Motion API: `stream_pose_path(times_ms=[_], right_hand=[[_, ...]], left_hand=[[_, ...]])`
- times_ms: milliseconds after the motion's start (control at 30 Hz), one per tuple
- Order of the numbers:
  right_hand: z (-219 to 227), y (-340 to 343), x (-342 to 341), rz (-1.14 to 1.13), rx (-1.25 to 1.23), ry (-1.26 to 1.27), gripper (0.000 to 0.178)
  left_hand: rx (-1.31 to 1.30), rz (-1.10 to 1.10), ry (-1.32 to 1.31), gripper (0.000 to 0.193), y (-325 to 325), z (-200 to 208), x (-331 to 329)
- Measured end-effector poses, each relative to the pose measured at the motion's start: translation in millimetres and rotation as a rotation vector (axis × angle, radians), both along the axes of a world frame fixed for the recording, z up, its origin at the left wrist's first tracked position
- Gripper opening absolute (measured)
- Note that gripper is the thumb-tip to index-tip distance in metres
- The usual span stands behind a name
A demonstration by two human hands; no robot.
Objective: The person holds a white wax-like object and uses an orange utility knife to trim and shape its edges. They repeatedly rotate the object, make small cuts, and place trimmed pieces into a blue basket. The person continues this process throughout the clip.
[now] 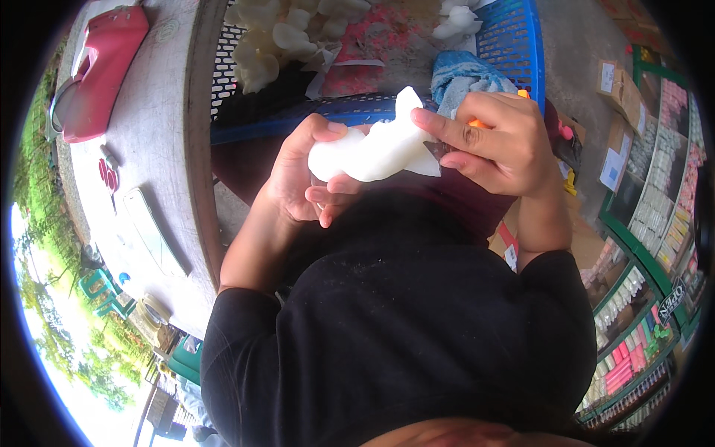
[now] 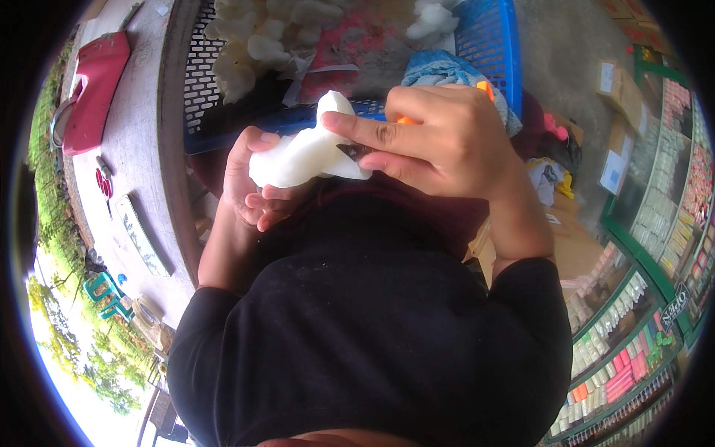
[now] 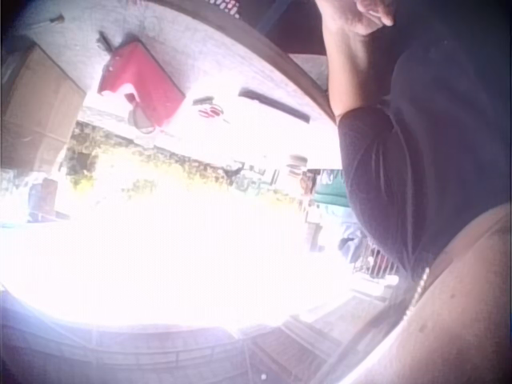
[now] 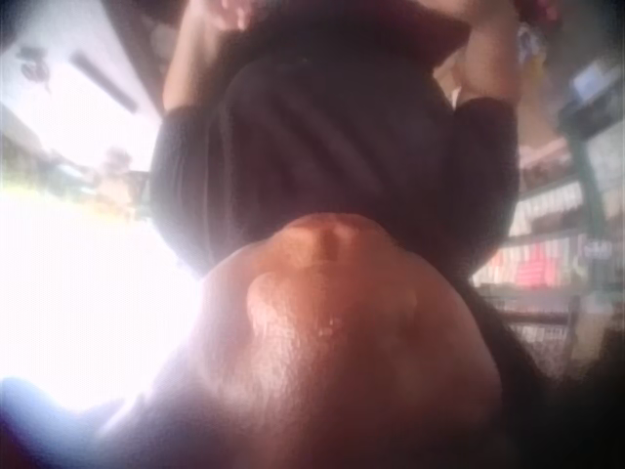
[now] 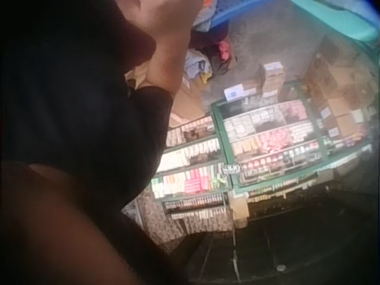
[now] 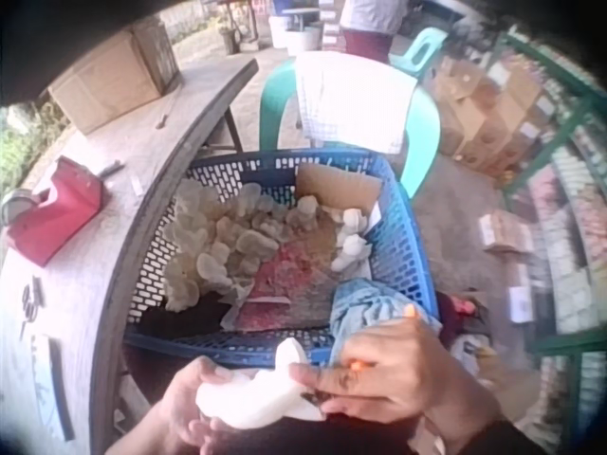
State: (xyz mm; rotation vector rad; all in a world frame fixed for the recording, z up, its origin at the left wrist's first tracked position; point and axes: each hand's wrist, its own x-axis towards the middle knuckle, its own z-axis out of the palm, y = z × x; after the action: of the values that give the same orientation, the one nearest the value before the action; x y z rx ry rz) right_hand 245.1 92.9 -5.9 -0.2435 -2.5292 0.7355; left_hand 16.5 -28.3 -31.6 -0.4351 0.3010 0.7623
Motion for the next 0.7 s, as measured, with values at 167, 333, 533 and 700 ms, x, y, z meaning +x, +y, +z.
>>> stream_pose_path(times_ms=[167,333,533,700], right_hand=[[-8,-2,-1,-0.035,-0.019,0.047,0.037],[-18,-14,-6,-0.170,-0.779,0.194,0.052],[-18,-20,-3,-0.146,-0.928,0.196,0.082],[-25,-27,-7,-0.113,-0.584,0.150,0.089]], left_hand=[[0.018,0.001,-0.055,0.045,-1,-6,2],[0.109,0.060,-0.272,0.054,1,-12,9],[0.134,0.126,-0.310,0.056,1,-16,8],[0.159,0.158,0.065,0.056,2,-7,11]])
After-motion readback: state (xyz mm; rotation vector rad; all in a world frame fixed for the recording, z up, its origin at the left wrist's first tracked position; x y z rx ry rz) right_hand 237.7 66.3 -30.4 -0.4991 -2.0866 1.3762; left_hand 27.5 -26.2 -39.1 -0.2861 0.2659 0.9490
